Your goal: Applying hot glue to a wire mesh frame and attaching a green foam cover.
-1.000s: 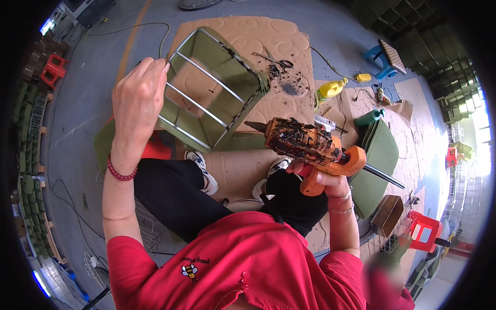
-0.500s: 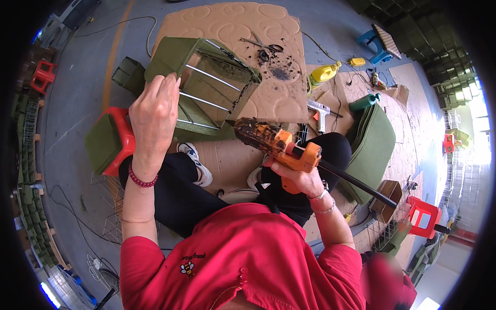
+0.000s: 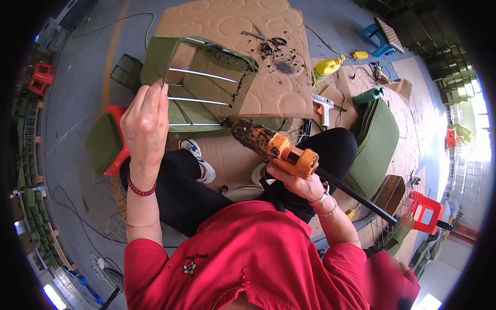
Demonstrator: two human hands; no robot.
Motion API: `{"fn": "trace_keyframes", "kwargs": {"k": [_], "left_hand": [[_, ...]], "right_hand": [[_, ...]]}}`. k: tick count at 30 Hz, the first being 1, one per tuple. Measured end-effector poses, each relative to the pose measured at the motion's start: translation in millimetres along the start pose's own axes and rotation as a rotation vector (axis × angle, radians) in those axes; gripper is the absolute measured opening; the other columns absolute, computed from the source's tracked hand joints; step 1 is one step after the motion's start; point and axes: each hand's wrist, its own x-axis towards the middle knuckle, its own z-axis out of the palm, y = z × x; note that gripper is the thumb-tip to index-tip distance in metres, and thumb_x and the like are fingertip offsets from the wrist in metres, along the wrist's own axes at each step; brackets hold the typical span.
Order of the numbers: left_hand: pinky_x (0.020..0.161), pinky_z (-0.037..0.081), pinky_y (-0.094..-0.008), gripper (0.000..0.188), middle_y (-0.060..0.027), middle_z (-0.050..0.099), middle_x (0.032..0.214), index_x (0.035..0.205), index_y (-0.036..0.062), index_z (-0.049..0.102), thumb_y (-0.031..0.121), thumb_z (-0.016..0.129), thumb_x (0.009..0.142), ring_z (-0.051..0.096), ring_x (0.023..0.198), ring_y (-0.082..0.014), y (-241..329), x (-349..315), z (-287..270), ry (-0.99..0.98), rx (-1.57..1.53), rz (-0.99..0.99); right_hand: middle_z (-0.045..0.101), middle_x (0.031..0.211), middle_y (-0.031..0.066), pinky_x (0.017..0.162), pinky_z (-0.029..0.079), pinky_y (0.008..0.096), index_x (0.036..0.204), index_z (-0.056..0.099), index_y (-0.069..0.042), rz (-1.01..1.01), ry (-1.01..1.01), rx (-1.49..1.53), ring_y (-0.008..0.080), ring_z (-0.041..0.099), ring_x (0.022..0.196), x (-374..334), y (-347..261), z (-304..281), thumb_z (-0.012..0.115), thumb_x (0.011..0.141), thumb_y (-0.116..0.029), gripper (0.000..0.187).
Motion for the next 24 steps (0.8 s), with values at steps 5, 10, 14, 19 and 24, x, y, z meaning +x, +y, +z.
{"fn": "trace_keyframes", "kwargs": {"k": [5,10,14,19,24], "left_hand": [[0.053,0.052,-0.0346,0.013,-0.0076,0.055,0.076,0.098,0.0016,0.064,0.005,0.070,0.087,0.062,0.063,-0.0234,-0.1,-2.0,-1.0,-0.003,-0.026,-0.027],[0.058,0.051,-0.0357,0.007,-0.0114,0.060,0.078,0.095,-0.0038,0.065,0.000,0.066,0.090,0.062,0.066,-0.0261,3.1,-4.6,-3.9,-0.025,-0.074,-0.069],[0.057,0.050,-0.0354,0.007,-0.0114,0.060,0.077,0.095,-0.0040,0.065,-0.001,0.066,0.089,0.062,0.064,-0.0253,2.5,-6.8,-4.2,-0.020,-0.066,-0.078],[0.057,0.050,-0.0353,0.007,-0.0114,0.059,0.075,0.096,-0.0044,0.066,-0.001,0.066,0.090,0.061,0.062,-0.0250,5.5,-8.0,-2.1,-0.017,-0.091,-0.060],[0.057,0.050,-0.0350,0.007,-0.0116,0.060,0.076,0.096,-0.0043,0.066,-0.001,0.066,0.090,0.062,0.063,-0.0251,4.8,-8.9,-2.0,-0.007,-0.097,-0.064]], "right_hand": [[0.066,0.096,0.0028,0.077,0.051,0.0283,0.114,0.063,-0.005,-0.063,-0.078,-0.002,0.0119,0.062,0.087,-0.9,-15.1,2.5,0.076,0.088,-0.023,0.034],[0.064,0.098,0.0029,0.077,0.051,0.0288,0.112,0.062,-0.005,0.159,-0.123,0.014,0.0137,0.062,0.088,-4.8,-15.8,2.1,0.077,0.087,-0.021,0.033],[0.065,0.099,0.0031,0.078,0.051,0.0287,0.116,0.061,-0.005,-0.066,-0.116,-0.140,0.0128,0.061,0.089,2.2,-12.2,4.1,0.078,0.086,-0.022,0.038],[0.064,0.085,-0.0032,0.062,0.045,0.0218,0.098,0.066,-0.008,0.021,-0.074,0.109,0.0048,0.056,0.074,-5.2,-23.1,15.5,0.075,0.086,-0.010,0.015],[0.064,0.091,-0.0011,0.072,0.048,0.0254,0.104,0.064,-0.006,0.007,-0.075,0.067,0.0085,0.058,0.082,-2.5,-16.2,17.6,0.076,0.086,-0.016,0.024]]}}
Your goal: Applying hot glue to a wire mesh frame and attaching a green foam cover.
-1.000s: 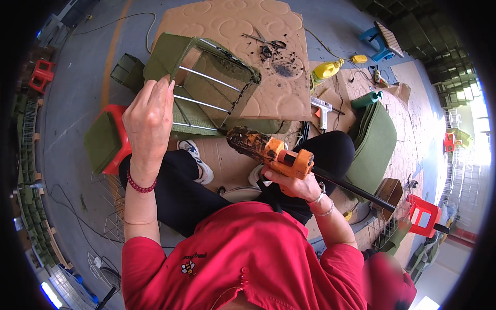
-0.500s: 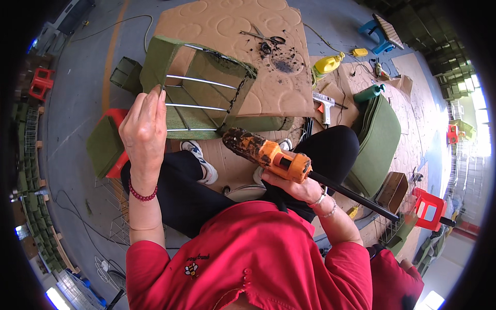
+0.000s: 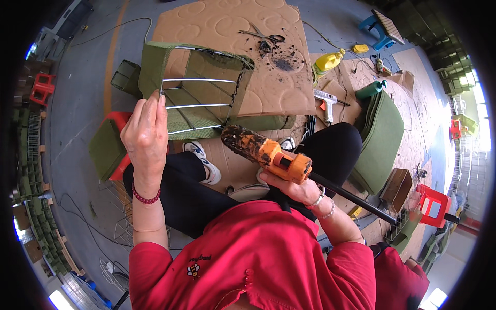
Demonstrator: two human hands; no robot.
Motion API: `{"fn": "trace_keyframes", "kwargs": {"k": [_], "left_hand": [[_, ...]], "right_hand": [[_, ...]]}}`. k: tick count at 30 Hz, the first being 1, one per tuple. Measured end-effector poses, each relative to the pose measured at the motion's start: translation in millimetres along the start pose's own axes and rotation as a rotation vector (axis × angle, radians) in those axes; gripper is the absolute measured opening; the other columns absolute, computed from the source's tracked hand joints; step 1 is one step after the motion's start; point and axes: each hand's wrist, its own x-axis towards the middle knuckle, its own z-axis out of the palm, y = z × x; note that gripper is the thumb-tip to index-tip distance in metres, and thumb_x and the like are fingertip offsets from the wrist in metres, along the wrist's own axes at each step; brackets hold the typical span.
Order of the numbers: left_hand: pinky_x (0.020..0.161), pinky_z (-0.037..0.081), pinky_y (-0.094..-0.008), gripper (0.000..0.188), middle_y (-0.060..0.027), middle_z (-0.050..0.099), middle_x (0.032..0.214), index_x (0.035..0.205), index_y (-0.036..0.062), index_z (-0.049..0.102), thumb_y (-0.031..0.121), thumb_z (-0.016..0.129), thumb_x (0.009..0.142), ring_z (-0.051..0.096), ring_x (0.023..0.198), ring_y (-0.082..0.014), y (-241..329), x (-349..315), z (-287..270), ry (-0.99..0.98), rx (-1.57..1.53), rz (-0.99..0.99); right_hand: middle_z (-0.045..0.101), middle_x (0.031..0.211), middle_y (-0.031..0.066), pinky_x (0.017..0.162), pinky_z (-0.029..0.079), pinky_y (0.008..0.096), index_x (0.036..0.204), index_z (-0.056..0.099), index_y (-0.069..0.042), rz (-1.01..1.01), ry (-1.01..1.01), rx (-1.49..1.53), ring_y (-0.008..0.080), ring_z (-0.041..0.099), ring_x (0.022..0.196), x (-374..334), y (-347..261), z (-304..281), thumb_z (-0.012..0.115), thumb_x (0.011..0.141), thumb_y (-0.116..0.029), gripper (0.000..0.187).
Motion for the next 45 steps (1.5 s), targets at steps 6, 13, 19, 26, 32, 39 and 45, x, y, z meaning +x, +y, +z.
{"fn": "trace_keyframes", "kwargs": {"k": [6,13,19,26,32,39,45], "left_hand": [[0.056,0.051,-0.0353,0.012,-0.0101,0.060,0.078,0.098,-0.0025,0.065,0.000,0.069,0.088,0.062,0.064,-0.0246,-3.8,-0.7,0.5,0.011,0.024,0.012],[0.056,0.050,-0.0348,0.006,-0.0113,0.060,0.075,0.095,-0.0041,0.066,-0.002,0.066,0.089,0.062,0.062,-0.0249,0.6,-1.3,1.6,-0.016,0.001,0.001],[0.056,0.053,-0.0361,0.016,-0.0092,0.058,0.078,0.101,-0.0014,0.064,0.002,0.070,0.086,0.063,0.065,-0.0247,-3.9,-2.2,0.3,-0.017,0.023,0.030],[0.056,0.053,-0.0360,0.016,-0.0094,0.058,0.079,0.101,-0.0021,0.064,0.001,0.070,0.087,0.063,0.065,-0.0247,-1.8,-3.4,0.4,-0.036,0.008,0.027],[0.056,0.053,-0.0360,0.016,-0.0096,0.059,0.078,0.102,-0.0023,0.064,0.002,0.070,0.087,0.063,0.065,-0.0247,-3.7,-3.6,1.4,-0.009,0.005,0.032],[0.056,0.053,-0.0356,0.015,-0.0096,0.059,0.078,0.101,-0.0020,0.065,0.003,0.069,0.087,0.063,0.064,-0.0245,-2.0,-3.6,-0.2,-0.024,0.006,0.017],[0.055,0.053,-0.0355,0.012,-0.0095,0.059,0.077,0.098,-0.0018,0.066,0.002,0.069,0.088,0.062,0.063,-0.0247,-4.9,-2.8,-2.9,-0.013,0.009,-0.018]], "right_hand": [[0.065,0.091,0.0002,0.074,0.050,0.0277,0.106,0.064,-0.006,-0.004,0.028,-0.028,0.0103,0.060,0.082,-1.5,9.9,-4.5,0.077,0.086,-0.022,0.029],[0.065,0.089,0.0007,0.074,0.050,0.0271,0.106,0.063,-0.004,-0.025,-0.004,-0.015,0.0104,0.059,0.081,-1.1,0.6,5.4,0.077,0.086,-0.020,0.029],[0.065,0.091,0.0013,0.074,0.050,0.0285,0.109,0.063,-0.005,0.050,-0.023,0.002,0.0110,0.059,0.082,0.5,1.6,3.1,0.077,0.087,-0.022,0.031],[0.061,0.082,-0.0044,0.054,0.038,0.0209,0.100,0.064,-0.007,-0.048,-0.006,0.032,0.0033,0.051,0.064,3.4,-6.2,17.5,0.074,0.086,-0.011,0.018],[0.059,0.075,-0.0060,0.049,0.035,0.0209,0.100,0.066,-0.009,-0.156,0.009,-0.011,0.0029,0.048,0.056,6.2,-17.2,19.9,0.075,0.085,-0.014,0.018],[0.059,0.073,-0.0061,0.049,0.036,0.0207,0.100,0.066,-0.009,-0.105,-0.028,0.023,0.0032,0.049,0.056,2.4,-12.7,17.2,0.075,0.085,-0.013,0.018],[0.063,0.084,-0.0029,0.065,0.047,0.0247,0.105,0.065,-0.006,-0.014,0.051,0.162,0.0055,0.054,0.074,0.6,-0.2,15.9,0.077,0.086,-0.018,0.025]]}}
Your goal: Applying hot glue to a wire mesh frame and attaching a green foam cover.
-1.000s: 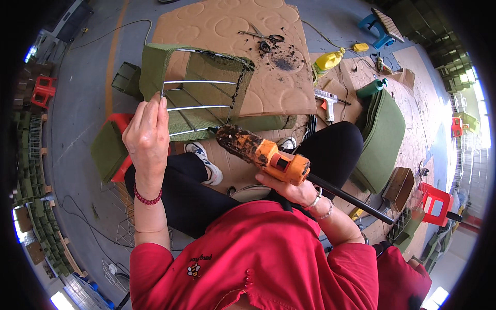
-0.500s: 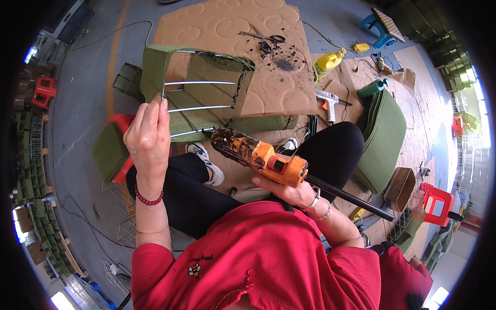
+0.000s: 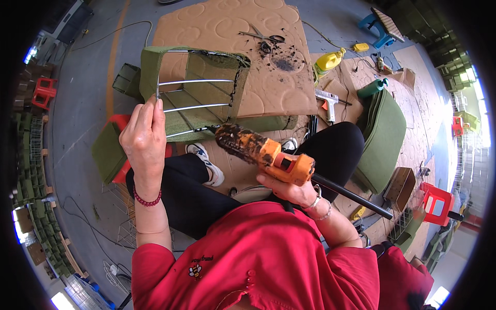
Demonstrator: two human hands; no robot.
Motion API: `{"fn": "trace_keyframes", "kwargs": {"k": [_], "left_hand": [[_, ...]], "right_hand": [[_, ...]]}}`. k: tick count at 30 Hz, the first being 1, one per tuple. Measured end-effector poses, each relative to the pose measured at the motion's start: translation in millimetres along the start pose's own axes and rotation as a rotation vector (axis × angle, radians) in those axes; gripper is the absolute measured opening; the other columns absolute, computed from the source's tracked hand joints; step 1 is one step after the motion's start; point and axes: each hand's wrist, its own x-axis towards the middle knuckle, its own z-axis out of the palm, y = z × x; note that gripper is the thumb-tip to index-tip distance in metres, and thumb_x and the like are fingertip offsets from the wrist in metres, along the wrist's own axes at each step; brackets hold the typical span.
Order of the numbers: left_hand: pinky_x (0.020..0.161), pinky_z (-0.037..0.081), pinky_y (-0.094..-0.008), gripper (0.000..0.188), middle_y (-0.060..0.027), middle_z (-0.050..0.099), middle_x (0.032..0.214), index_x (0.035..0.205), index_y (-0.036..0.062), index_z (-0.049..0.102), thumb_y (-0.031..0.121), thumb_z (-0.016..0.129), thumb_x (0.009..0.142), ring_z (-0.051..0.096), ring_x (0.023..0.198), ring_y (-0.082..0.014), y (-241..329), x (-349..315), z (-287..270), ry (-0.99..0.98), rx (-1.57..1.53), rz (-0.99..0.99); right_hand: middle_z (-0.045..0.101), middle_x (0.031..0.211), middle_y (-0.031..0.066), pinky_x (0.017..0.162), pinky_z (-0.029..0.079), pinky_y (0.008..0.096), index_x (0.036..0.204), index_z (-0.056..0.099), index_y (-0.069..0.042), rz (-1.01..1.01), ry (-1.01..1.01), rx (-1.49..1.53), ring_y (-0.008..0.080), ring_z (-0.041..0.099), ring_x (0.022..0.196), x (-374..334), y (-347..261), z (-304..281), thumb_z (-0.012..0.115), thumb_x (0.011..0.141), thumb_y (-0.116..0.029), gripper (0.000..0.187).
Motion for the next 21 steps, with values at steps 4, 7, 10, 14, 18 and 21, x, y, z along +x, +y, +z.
{"fn": "trace_keyframes", "kwargs": {"k": [4,7,10,14,18,21], "left_hand": [[0.051,0.048,-0.0336,0.005,-0.0100,0.061,0.071,0.094,-0.0030,0.067,0.000,0.066,0.090,0.059,0.056,-0.0221,2.1,0.8,1.9,0.031,-0.013,-0.004],[0.050,0.047,-0.0339,0.005,-0.0099,0.060,0.071,0.093,-0.0028,0.067,0.000,0.066,0.090,0.058,0.055,-0.0224,3.0,1.9,2.7,0.054,-0.019,0.022],[0.050,0.047,-0.0341,0.004,-0.0102,0.060,0.071,0.092,-0.0030,0.067,0.000,0.067,0.090,0.057,0.055,-0.0227,1.8,1.8,0.6,0.048,-0.019,-0.003],[0.050,0.046,-0.0342,0.004,-0.0104,0.059,0.071,0.091,-0.0033,0.067,0.000,0.066,0.090,0.057,0.055,-0.0228,-0.4,1.1,-1.5,0.047,-0.013,-0.026],[0.052,0.050,-0.0347,0.007,-0.0100,0.059,0.074,0.095,-0.0024,0.066,0.002,0.067,0.089,0.059,0.059,-0.0237,-1.6,0.5,-2.5,0.018,0.013,-0.010],[0.054,0.053,-0.0353,0.012,-0.0096,0.058,0.077,0.099,-0.0016,0.065,0.003,0.068,0.088,0.061,0.063,-0.0249,-2.0,-0.2,-3.3,-0.008,0.021,-0.017]], "right_hand": [[0.065,0.092,-0.0010,0.075,0.047,0.0254,0.105,0.065,-0.006,0.064,-0.099,-0.074,0.0087,0.057,0.082,-0.5,-5.3,4.8,0.072,0.087,-0.011,0.019],[0.065,0.092,-0.0012,0.074,0.047,0.0253,0.104,0.065,-0.006,-0.138,-0.102,-0.089,0.0096,0.058,0.081,3.1,-2.0,10.0,0.072,0.088,-0.012,0.019],[0.064,0.091,-0.0020,0.073,0.048,0.0257,0.105,0.064,-0.007,-0.050,-0.078,-0.081,0.0082,0.057,0.081,2.2,9.3,7.8,0.073,0.088,-0.013,0.019],[0.064,0.089,-0.0041,0.067,0.048,0.0250,0.106,0.065,-0.008,0.012,0.025,0.027,0.0052,0.057,0.079,-1.8,25.0,-0.4,0.075,0.088,-0.018,0.023],[0.064,0.089,-0.0020,0.066,0.048,0.0254,0.106,0.064,-0.007,-0.010,0.127,-0.010,0.0069,0.058,0.079,-6.2,27.0,-6.8,0.075,0.088,-0.022,0.026],[0.064,0.088,-0.0016,0.066,0.048,0.0256,0.107,0.064,-0.006,0.049,0.141,-0.083,0.0069,0.057,0.076,-6.4,23.3,-10.9,0.076,0.088,-0.025,0.029]]}}
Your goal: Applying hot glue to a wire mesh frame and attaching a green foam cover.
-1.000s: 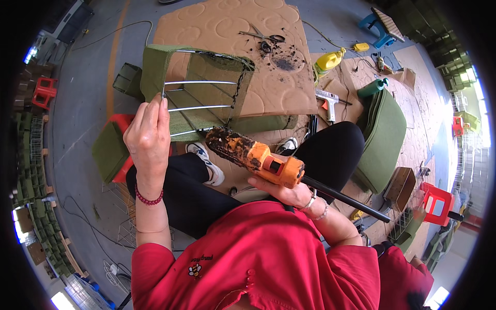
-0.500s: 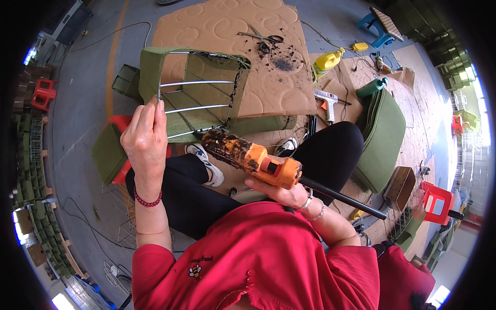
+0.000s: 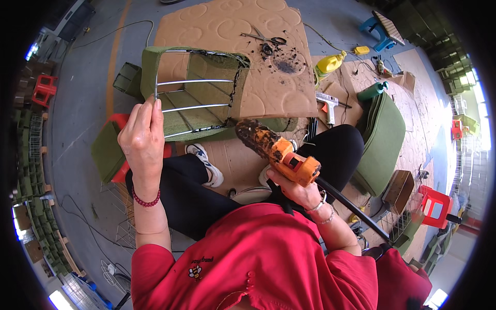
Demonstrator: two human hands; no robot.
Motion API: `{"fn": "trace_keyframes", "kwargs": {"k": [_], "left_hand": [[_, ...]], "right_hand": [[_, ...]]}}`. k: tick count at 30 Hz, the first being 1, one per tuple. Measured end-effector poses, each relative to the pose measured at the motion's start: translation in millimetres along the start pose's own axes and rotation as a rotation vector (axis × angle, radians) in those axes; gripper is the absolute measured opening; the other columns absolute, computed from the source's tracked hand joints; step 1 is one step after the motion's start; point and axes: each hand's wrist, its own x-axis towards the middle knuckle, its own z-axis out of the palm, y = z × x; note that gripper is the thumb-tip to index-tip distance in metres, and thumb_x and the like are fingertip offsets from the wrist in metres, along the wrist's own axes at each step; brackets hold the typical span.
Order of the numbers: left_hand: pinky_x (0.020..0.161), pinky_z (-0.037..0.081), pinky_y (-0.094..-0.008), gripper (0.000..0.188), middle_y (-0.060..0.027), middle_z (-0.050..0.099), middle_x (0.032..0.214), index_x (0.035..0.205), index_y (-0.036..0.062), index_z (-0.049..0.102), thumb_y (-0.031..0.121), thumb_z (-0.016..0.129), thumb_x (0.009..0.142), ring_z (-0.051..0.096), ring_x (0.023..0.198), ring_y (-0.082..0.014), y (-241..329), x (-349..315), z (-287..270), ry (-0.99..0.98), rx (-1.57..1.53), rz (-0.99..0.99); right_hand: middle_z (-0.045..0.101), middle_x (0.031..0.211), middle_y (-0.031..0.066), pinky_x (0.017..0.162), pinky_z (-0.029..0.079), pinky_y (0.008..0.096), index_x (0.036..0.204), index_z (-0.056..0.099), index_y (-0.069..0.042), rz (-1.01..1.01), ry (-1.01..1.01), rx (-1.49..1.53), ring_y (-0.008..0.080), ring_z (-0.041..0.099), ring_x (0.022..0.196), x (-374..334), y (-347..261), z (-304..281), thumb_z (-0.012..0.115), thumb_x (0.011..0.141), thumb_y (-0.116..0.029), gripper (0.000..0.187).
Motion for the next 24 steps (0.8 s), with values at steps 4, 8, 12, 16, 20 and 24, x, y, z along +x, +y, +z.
{"fn": "trace_keyframes", "kwargs": {"k": [4,8,12,16,20,24], "left_hand": [[0.054,0.052,-0.0353,0.014,-0.0098,0.059,0.078,0.100,-0.0022,0.065,0.002,0.069,0.087,0.061,0.063,-0.0255,0.9,0.4,0.4,-0.008,-0.008,0.029],[0.053,0.048,-0.0343,0.005,-0.0107,0.060,0.073,0.094,-0.0034,0.066,0.000,0.066,0.090,0.059,0.058,-0.0234,2.8,1.7,3.0,0.068,-0.058,0.032],[0.053,0.048,-0.0347,0.005,-0.0111,0.060,0.073,0.093,-0.0039,0.066,0.000,0.066,0.090,0.060,0.059,-0.0238,1.9,1.9,1.2,0.034,-0.046,0.025],[0.053,0.048,-0.0351,0.005,-0.0111,0.060,0.073,0.093,-0.0042,0.066,0.000,0.066,0.090,0.060,0.059,-0.0241,1.8,2.0,0.2,0.032,-0.059,0.026],[0.054,0.048,-0.0352,0.006,-0.0112,0.060,0.073,0.094,-0.0044,0.066,-0.001,0.066,0.090,0.060,0.060,-0.0240,1.8,2.0,0.3,0.035,-0.054,0.028],[0.055,0.049,-0.0351,0.007,-0.0116,0.060,0.074,0.096,-0.0045,0.067,-0.001,0.066,0.090,0.061,0.061,-0.0242,0.1,2.0,-0.3,0.034,-0.051,0.031]], "right_hand": [[0.064,0.086,-0.0009,0.065,0.048,0.0257,0.107,0.064,-0.006,-0.126,0.028,-0.047,0.0077,0.057,0.074,6.7,-3.7,-5.9,0.075,0.088,-0.025,0.029],[0.064,0.086,-0.0005,0.066,0.050,0.0265,0.104,0.064,-0.006,-0.221,0.048,-0.117,0.0086,0.059,0.075,5.9,-5.8,-1.0,0.076,0.088,-0.023,0.027],[0.064,0.086,0.0000,0.068,0.050,0.0271,0.105,0.064,-0.006,-0.125,0.061,-0.065,0.0093,0.060,0.076,6.0,-12.3,0.2,0.076,0.088,-0.023,0.027],[0.065,0.086,-0.0001,0.068,0.051,0.0270,0.105,0.064,-0.005,0.014,0.024,-0.067,0.0089,0.061,0.077,2.3,-20.3,-3.0,0.077,0.087,-0.022,0.028],[0.065,0.091,-0.0036,0.070,0.049,0.0244,0.107,0.066,-0.006,-0.019,-0.016,-0.154,0.0060,0.059,0.080,4.0,-20.5,-1.8,0.077,0.084,-0.011,0.026],[0.065,0.091,-0.0031,0.070,0.049,0.0239,0.107,0.067,-0.006,-0.130,0.088,-0.125,0.0059,0.059,0.080,7.4,-18.4,-2.2,0.077,0.084,-0.011,0.026]]}}
